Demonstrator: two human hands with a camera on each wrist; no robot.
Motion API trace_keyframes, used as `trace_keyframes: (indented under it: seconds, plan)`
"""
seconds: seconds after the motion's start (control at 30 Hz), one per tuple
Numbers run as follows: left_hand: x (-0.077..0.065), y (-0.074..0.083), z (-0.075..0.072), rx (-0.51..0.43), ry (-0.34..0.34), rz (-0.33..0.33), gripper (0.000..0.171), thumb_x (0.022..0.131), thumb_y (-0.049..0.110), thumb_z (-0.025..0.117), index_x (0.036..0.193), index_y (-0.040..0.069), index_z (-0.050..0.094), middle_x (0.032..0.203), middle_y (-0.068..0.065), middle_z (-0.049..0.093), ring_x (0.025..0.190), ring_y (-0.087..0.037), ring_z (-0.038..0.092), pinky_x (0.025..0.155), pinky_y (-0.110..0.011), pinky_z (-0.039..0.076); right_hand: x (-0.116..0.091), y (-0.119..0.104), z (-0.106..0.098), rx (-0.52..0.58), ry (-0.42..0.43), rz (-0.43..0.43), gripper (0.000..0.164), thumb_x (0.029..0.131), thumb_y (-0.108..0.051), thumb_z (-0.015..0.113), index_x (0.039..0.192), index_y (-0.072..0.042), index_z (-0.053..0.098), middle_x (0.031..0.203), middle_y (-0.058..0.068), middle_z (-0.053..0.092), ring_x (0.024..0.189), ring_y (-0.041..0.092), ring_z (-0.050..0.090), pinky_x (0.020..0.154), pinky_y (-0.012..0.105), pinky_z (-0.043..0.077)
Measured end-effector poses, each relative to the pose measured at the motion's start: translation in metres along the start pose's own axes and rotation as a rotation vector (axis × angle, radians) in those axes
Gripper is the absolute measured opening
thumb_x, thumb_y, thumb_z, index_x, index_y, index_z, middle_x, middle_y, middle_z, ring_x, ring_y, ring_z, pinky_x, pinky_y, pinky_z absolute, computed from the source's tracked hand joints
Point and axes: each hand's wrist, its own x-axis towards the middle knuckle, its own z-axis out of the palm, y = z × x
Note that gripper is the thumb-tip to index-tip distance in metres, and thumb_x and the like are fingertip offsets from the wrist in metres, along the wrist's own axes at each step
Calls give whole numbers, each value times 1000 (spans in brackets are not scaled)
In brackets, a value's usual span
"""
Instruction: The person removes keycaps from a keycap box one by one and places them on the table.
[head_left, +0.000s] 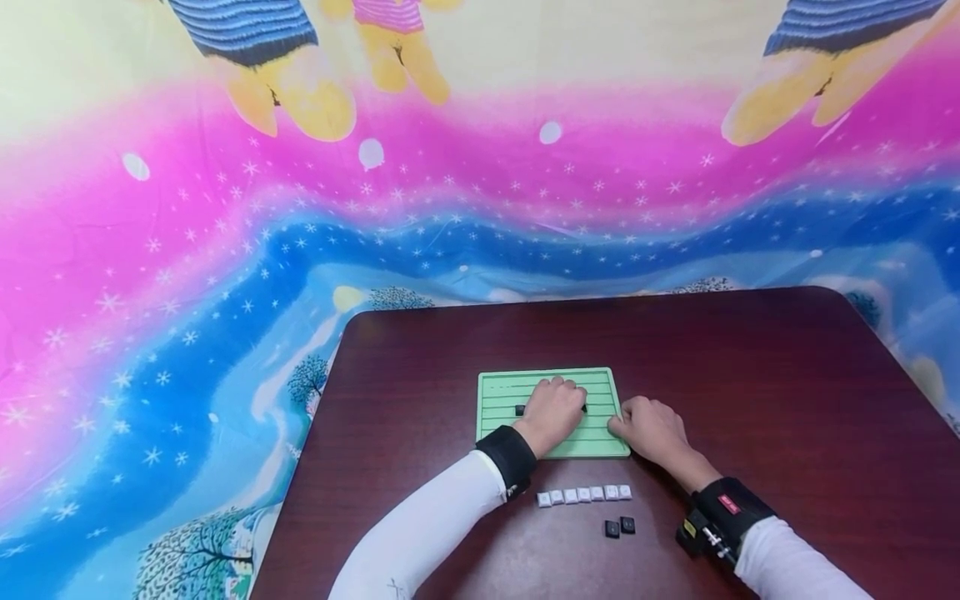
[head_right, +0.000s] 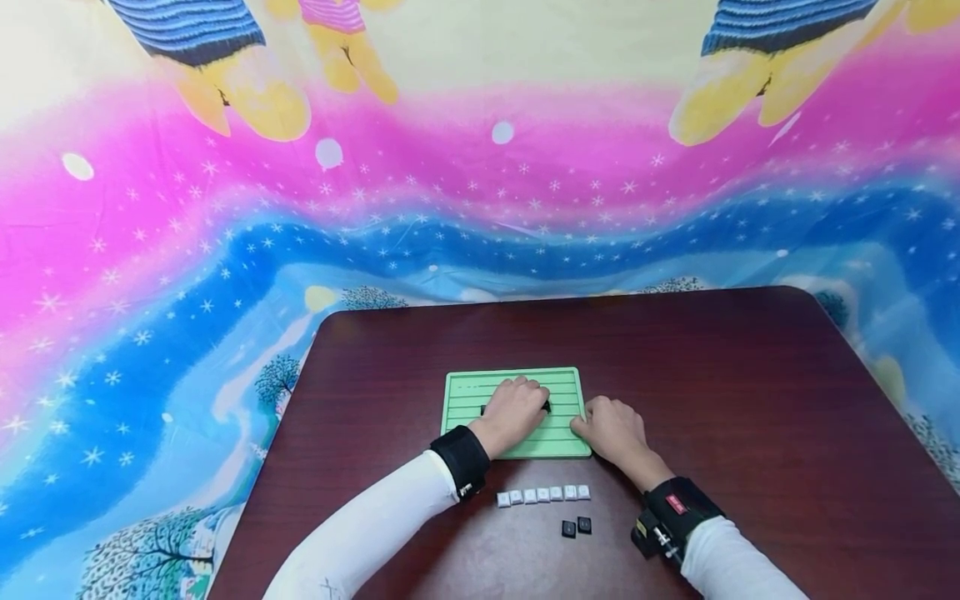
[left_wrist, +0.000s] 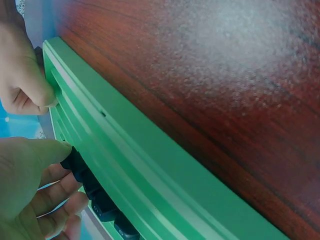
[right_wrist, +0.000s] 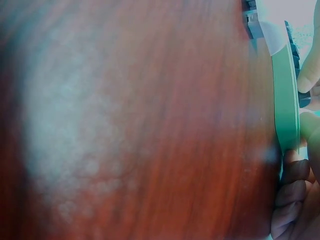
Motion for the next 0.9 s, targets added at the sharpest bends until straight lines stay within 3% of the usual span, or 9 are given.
trace_keyframes:
  seconds: [0.4,0.9]
  plan:
    - [5,-5,-5,-25,22,-5,13,84,25,60,92,22,70,82,6,64,79,-11,58,68,-28,48,2,1,-1,2,-6,3,35,77,-27,56,52,-17,34,48,-7,23,44,12,17,43,27,14]
    - [-6,-2,-12,-13,29,22,14,86,30,60,94,22,69,85,7,64,78,-10,57,66,-27,44,-1,-1,0,-5,-16,11,34,76,-26,56,52,-17,34,48,-7,24,45,12,18,43,27,15]
